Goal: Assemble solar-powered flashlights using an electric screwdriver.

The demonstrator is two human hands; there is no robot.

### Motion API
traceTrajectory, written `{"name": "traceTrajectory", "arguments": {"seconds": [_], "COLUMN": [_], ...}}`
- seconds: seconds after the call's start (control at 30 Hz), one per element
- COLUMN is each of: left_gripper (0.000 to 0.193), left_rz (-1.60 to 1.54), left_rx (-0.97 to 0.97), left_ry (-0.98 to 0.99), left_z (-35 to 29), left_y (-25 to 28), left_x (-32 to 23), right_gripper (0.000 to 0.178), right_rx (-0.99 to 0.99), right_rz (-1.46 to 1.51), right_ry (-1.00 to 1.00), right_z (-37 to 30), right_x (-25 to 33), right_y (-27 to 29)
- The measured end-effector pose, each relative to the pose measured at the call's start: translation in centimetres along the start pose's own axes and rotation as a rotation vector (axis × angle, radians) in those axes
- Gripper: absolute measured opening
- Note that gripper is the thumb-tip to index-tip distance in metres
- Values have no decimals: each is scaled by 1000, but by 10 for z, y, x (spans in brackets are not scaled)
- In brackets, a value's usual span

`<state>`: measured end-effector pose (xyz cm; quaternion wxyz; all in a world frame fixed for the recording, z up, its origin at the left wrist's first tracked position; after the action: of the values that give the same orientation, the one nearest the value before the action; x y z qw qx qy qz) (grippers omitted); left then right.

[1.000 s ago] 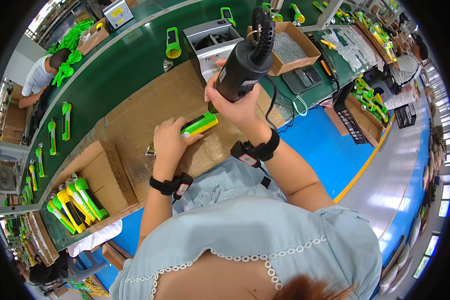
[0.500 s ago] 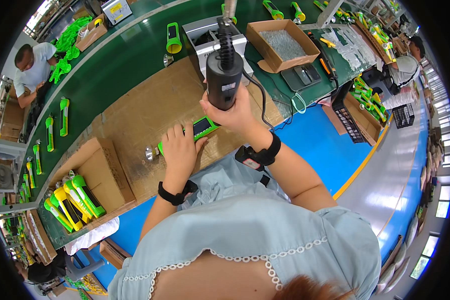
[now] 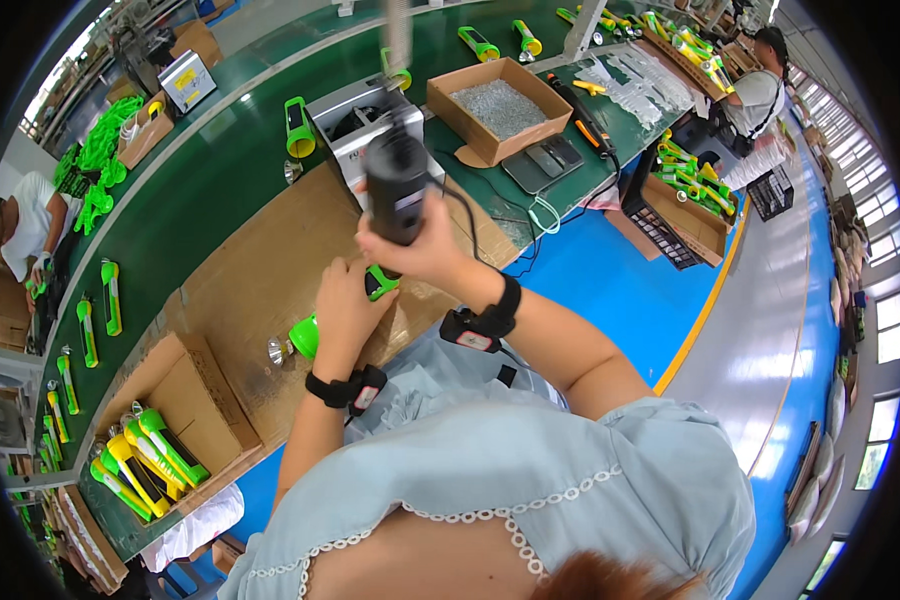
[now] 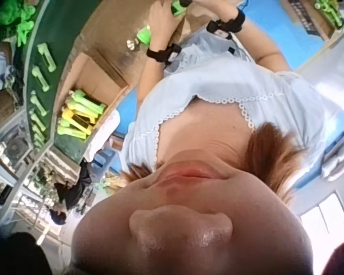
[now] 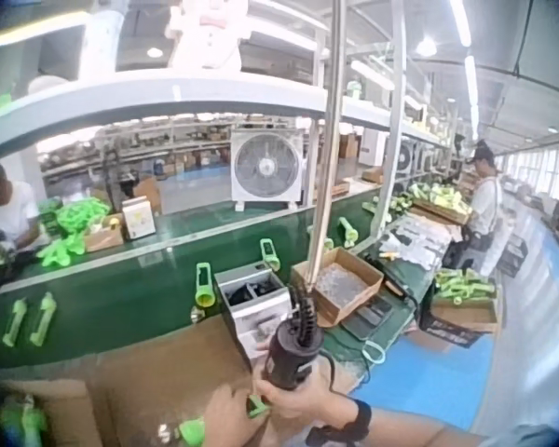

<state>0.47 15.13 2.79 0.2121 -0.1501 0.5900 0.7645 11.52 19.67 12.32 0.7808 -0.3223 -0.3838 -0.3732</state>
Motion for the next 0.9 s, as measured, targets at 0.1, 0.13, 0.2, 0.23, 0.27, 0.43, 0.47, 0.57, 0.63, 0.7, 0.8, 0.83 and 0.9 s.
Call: {"name": "traceTrajectory", "arguments": {"seconds": [0.1,0.13,0.2,0.23,0.27,0.43,0.47,0.57,0.63,0.7,0.8,0.83,0.9], "left_gripper": [47,46,46,45,44,39,38,38,38,38,38,38,38], "left_rz": [13,5,-4,-6,-6,-66,-68,-82,-87,-91,-66,-68,-74], "left_rx": [-55,-56,-47,-58,-70,-52,-71,-78,-74,-66,-85,-87,-86], "left_ry": [-1,0,10,3,-4,-30,-71,-65,-46,-23,-32,-32,-26], "left_z": [-3,-2,1,3,1,-7,-9,-10,-8,-8,-7,-7,-9], "left_y": [5,7,7,8,9,8,9,9,10,10,11,12,10], "left_x": [-5,-6,-5,-5,-6,-10,-14,-15,-14,-12,-11,-12,-12], "right_gripper": [48,47,44,44,41,29,33,35,23,24,27,35,43], "right_rx": [-71,-94,-185,-209,-225,-261,-236,-203,-207,-188,-194,-165,-97], "right_rz": [28,-37,-70,-90,-125,-131,-227,-303,-254,-253,-211,-168,-120], "right_ry": [267,321,413,442,424,351,318,231,191,147,123,130,127], "right_z": [22,33,53,65,76,99,99,101,105,101,75,62,38], "right_x": [51,64,73,70,64,39,35,22,20,17,25,25,23], "right_y": [14,20,35,42,47,56,54,52,51,50,33,30,19]}}
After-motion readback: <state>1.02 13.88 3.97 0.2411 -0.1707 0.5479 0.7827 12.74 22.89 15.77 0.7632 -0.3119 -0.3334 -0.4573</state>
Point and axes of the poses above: each hand's wrist, its own z-axis towards the middle knuckle, its own y-axis out of the back of the hand, x = y × z, the point moved 8 cm from there along z, towards the middle knuckle, and after that the axes turned 1 degree about z, right-handed, at the moved point
